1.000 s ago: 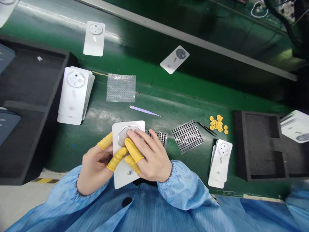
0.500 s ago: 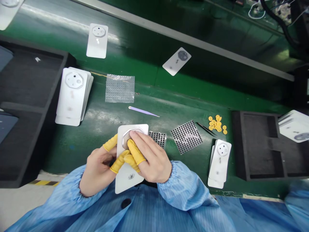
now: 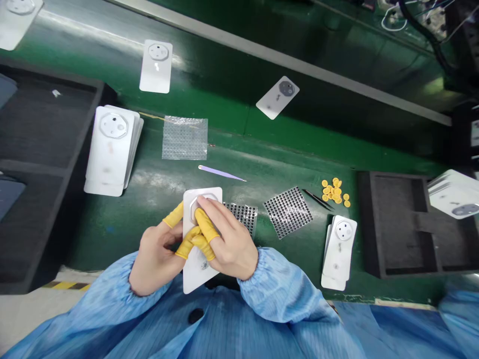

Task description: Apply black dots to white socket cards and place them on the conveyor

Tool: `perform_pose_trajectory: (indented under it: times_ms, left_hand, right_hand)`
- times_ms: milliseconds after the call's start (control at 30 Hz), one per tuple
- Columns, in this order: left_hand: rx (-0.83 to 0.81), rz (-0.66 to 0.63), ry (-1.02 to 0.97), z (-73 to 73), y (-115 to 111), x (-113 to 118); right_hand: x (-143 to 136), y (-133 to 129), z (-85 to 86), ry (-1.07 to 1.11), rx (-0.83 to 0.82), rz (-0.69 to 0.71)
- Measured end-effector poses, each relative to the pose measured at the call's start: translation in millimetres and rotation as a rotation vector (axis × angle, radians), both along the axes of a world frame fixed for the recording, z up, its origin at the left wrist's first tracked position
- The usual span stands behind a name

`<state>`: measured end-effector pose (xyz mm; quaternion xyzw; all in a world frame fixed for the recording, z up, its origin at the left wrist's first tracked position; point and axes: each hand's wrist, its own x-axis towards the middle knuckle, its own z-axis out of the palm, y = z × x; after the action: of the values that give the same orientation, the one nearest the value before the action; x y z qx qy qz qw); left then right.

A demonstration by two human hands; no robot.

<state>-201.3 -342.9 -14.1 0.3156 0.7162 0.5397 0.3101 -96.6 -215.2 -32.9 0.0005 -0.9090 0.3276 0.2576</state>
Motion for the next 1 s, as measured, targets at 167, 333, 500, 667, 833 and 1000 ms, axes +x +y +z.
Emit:
perform_pose_trajectory:
  times_ms: [167,333,500,667,833,1000]
  left_hand:
    - [0.045,-0.021,-0.533,-1.7,4,1]
    - [0.108,0.088,-0.698,6.9,9,0]
    - [0.035,0.221,-0.640,10.8,12,-2]
    - [0.006,0.250,-0.554,1.9,12,-1]
    - [0.053,0.211,-0.677,-17.1,11,-1]
    - [0.059,0.150,-0.777,-24.6,12,-5]
  right_hand:
    - [4,4,-2.1,0.074,-0.389,-0.151]
    - [5,0,-0.8,0.086,-0.677,-0.453]
    - [5,-11,-6.3,0.064,-0.904,-0.432]
    - [2,-15,-4.6,0.053,-0.961,-0.453]
    - [-2,-11,-10.1,0.030,-1.095,-0.422]
    - [-1,-8,-14.1,-0.004,-1.175,-0.439]
